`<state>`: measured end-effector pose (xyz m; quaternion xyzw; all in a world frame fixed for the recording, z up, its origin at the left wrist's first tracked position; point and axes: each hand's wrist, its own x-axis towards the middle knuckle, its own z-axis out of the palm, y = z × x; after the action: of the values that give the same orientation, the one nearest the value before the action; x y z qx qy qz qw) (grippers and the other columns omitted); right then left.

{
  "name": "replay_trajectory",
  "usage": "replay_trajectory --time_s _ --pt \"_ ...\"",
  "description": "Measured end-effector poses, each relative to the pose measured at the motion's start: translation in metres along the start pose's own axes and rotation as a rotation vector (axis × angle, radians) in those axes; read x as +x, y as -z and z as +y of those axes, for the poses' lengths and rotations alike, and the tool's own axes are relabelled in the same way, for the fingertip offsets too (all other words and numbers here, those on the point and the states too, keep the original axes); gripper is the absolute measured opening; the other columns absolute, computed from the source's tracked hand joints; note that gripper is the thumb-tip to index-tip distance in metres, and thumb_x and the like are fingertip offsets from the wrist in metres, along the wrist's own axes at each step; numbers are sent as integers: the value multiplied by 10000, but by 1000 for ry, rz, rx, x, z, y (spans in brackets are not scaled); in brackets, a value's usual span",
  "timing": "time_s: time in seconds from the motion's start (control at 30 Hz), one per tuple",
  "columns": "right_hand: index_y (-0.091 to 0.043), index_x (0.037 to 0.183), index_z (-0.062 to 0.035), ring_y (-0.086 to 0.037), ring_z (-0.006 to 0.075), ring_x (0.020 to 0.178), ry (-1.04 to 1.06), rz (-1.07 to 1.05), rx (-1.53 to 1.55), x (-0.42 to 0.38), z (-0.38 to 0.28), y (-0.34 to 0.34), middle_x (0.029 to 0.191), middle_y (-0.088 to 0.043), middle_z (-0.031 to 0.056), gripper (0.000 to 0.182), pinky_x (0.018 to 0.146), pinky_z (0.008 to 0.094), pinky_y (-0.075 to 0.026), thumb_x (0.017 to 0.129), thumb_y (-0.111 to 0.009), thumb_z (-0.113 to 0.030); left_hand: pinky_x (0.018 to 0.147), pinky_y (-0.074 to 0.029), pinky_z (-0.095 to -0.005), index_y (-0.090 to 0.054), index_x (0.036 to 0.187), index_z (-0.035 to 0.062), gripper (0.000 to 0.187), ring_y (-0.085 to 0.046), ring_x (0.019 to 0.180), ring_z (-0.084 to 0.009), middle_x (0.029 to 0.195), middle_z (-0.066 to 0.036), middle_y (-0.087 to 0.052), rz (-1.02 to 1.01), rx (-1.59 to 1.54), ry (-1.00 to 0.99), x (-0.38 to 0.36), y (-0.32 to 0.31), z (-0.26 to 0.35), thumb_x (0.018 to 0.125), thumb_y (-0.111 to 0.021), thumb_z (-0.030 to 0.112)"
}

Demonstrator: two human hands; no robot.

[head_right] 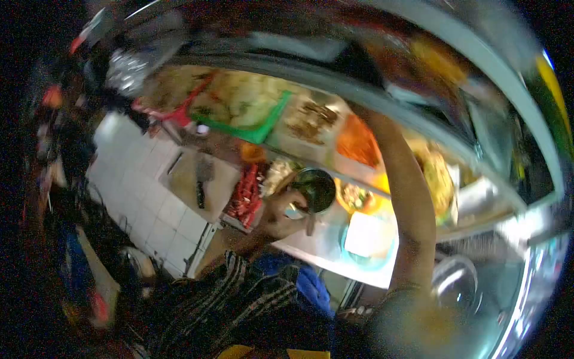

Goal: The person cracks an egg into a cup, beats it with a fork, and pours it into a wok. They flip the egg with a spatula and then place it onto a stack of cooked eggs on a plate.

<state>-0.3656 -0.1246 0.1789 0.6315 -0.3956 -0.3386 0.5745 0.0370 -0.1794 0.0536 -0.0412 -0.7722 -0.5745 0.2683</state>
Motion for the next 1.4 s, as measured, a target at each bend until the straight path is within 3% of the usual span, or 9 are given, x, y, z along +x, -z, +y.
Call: replay_trajectory --time_s 0.07,0.13,0.37,0.53,0.6,0.83,0.97,1.27,1.4 --pt "-654 1068 0 -660 234 980 -557 -262 1035 38 9 11 1078 -679 101 206 884 362 -536 880 -684 -79 929 -479 -441 -628 913 87 345 -593 1140 -348 1399 -227 -490 -18 -96 167 10 13 3 684 -859 202" --pt "-655 1072 -1 -661 231 980 -645 -427 1236 49 13 0 1078 -680 100 209 884 360 -537 880 -686 -79 946 -466 -445 -628 944 92 333 -555 1180 -374 1270 -224 -571 31 119 -29 25 31 18 709 -831 211" --pt "-659 1085 -2 -664 219 977 -665 -681 1342 60 18 -29 1075 -683 95 219 884 352 -542 882 -691 -78 995 -479 -466 -576 989 68 367 -512 1220 -449 1368 -256 -444 155 99 -375 41 38 -14 745 -826 181" --pt "-662 1094 -3 -667 211 975 -708 -743 1357 54 19 -36 1074 -686 92 226 883 347 -545 883 -694 -78 947 -488 -478 -539 961 73 361 -526 1167 -467 1325 -256 -475 135 141 -248 42 42 -16 759 -805 209" --pt "-664 1097 -4 -668 208 975 -725 -753 1374 54 21 -35 1073 -687 91 228 883 344 -547 884 -695 -78 889 -499 -478 -514 948 62 374 -547 1107 -438 1236 -227 -504 102 -447 53 47 41 -10 756 -801 205" --pt "-668 1110 -5 -671 196 972 -731 -744 1468 43 22 -18 1071 -690 86 238 883 337 -551 886 -700 -78 888 -533 -377 -565 1145 82 397 -587 1110 -336 1312 -171 -500 -10 -20 -24 48 52 -16 847 -766 250" --pt "-670 1118 -6 -673 190 971 -768 -658 1525 36 28 0 1069 -692 84 244 883 332 -554 887 -703 -78 821 -485 -470 -511 912 35 422 -589 974 -393 970 -183 -562 111 89 -312 54 57 -9 716 -842 207" --pt "-675 1134 -8 -677 175 967 -951 -217 2630 49 35 176 1066 -696 78 257 883 322 -560 889 -710 -78 786 -498 -406 -498 901 96 595 -598 862 -306 944 -122 -573 -203 99 208 55 54 27 615 -935 380" --pt "-698 1120 -44 -695 316 932 -836 -564 1988 38 10 270 1021 -715 165 217 859 402 -543 966 -598 -159 813 -502 -398 -458 897 91 572 -596 918 -316 1213 -211 -594 -195 75 -120 50 24 21 639 -930 285"
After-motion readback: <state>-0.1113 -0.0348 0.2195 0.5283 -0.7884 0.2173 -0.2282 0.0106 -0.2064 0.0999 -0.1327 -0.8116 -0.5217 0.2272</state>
